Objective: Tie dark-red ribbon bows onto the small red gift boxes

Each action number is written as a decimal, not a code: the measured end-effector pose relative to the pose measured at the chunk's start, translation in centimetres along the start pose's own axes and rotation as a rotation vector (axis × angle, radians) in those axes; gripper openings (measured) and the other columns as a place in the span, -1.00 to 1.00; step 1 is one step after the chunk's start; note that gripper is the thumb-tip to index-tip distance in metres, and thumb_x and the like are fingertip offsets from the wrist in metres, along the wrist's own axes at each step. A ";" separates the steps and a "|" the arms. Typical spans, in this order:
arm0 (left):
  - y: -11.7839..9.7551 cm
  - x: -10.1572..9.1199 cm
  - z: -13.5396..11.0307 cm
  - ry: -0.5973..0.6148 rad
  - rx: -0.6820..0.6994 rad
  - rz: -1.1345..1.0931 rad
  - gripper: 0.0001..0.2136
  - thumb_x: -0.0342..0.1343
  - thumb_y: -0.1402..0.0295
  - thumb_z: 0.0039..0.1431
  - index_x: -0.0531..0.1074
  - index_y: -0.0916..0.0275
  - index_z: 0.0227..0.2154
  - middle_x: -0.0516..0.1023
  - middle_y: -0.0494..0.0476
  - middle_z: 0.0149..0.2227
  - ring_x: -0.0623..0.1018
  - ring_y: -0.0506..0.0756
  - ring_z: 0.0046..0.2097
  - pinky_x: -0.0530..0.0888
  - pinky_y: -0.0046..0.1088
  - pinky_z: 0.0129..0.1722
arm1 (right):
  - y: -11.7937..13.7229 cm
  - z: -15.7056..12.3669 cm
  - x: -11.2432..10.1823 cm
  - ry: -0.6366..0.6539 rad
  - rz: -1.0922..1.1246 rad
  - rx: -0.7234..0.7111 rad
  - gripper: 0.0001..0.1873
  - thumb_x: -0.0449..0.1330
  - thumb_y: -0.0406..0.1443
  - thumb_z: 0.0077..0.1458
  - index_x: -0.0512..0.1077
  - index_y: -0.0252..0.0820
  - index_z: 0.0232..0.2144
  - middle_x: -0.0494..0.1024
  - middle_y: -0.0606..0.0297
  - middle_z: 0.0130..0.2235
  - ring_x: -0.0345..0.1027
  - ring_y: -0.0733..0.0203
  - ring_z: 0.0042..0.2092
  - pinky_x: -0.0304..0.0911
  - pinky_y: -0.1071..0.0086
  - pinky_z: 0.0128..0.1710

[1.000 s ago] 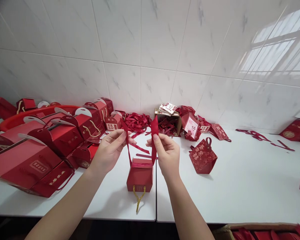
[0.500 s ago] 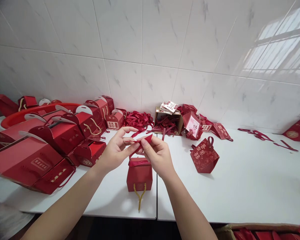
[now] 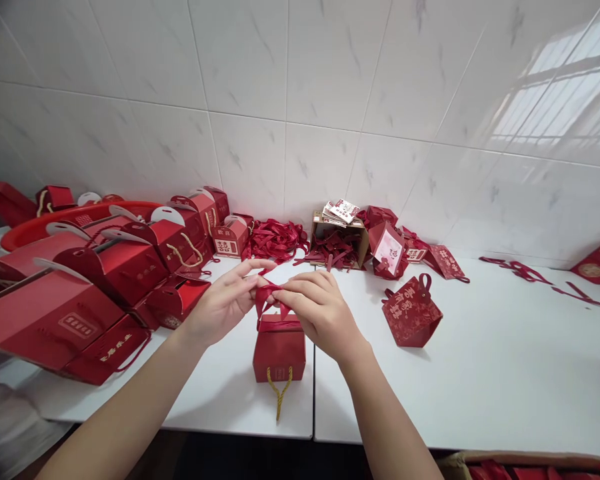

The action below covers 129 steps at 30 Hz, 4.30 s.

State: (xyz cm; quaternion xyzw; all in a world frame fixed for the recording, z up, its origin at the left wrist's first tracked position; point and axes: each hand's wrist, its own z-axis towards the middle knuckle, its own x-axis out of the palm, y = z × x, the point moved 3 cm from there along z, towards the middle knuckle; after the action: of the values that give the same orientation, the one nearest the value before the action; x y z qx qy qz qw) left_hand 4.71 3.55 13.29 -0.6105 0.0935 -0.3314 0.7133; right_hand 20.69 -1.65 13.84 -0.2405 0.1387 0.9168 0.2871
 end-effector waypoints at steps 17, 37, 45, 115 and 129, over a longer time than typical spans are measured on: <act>8.2 -8.8 -8.9 -0.554 0.056 1.116 -0.96 -0.03 0.43 0.11 0.29 0.17 -0.39 0.16 -0.09 -0.55 0.28 0.00 -0.50 0.27 -0.52 -0.43 | -3.7 -16.9 -0.1 -0.151 -0.066 1.190 -0.62 0.11 -0.03 0.11 0.52 -0.20 -0.39 0.58 0.16 -0.43 0.45 0.04 -0.34 0.30 0.29 -0.35; 10.3 -4.8 -5.5 -0.315 -0.053 0.632 -0.84 0.07 0.24 0.13 0.27 0.19 -0.34 0.37 0.07 -0.29 0.45 0.09 -0.17 0.42 -0.32 -0.09 | -2.9 -13.1 2.9 -0.021 0.172 1.022 -0.59 -0.05 -0.08 0.24 0.40 -0.20 -0.07 0.51 0.08 -0.12 0.39 0.07 -0.06 0.29 0.16 -0.04; 11.4 -2.7 -5.2 -0.326 -0.148 0.551 -0.75 0.11 0.20 0.09 0.13 0.17 -0.38 0.27 -0.07 -0.42 0.38 0.00 -0.38 0.34 -0.51 -0.39 | -0.9 -11.6 6.2 0.097 0.262 1.046 -0.58 0.05 -0.12 0.17 0.31 -0.20 0.01 0.27 0.42 -0.49 0.19 0.30 -0.50 0.20 0.42 -0.47; 8.2 0.9 -3.7 0.460 0.287 1.184 -0.70 -0.13 0.45 0.28 0.43 0.14 -0.04 0.33 0.20 -0.15 0.46 0.05 -0.22 0.46 -0.44 -0.26 | -0.6 -7.9 2.6 0.507 0.326 0.902 -0.82 0.08 -0.46 -0.23 0.11 -0.16 -0.63 0.21 0.41 -0.47 0.09 0.34 -0.46 0.00 0.47 -0.50; 6.7 -2.0 -3.6 0.191 0.027 1.000 -0.93 0.00 0.51 0.02 0.31 0.24 -0.49 0.35 0.09 -0.23 0.40 0.02 -0.29 0.41 -0.45 -0.28 | -0.1 -9.6 0.5 0.490 0.246 0.925 -0.86 0.11 -0.42 -0.11 0.25 -0.14 -0.62 0.32 0.32 -0.34 0.27 0.22 -0.31 0.24 0.34 -0.29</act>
State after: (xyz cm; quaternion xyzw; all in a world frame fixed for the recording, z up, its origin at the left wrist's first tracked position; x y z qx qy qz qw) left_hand 3.63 2.07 5.61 -0.4487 0.4348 -0.0049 0.7808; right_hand 23.89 -5.09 5.46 -0.2777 0.6180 0.7040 0.2128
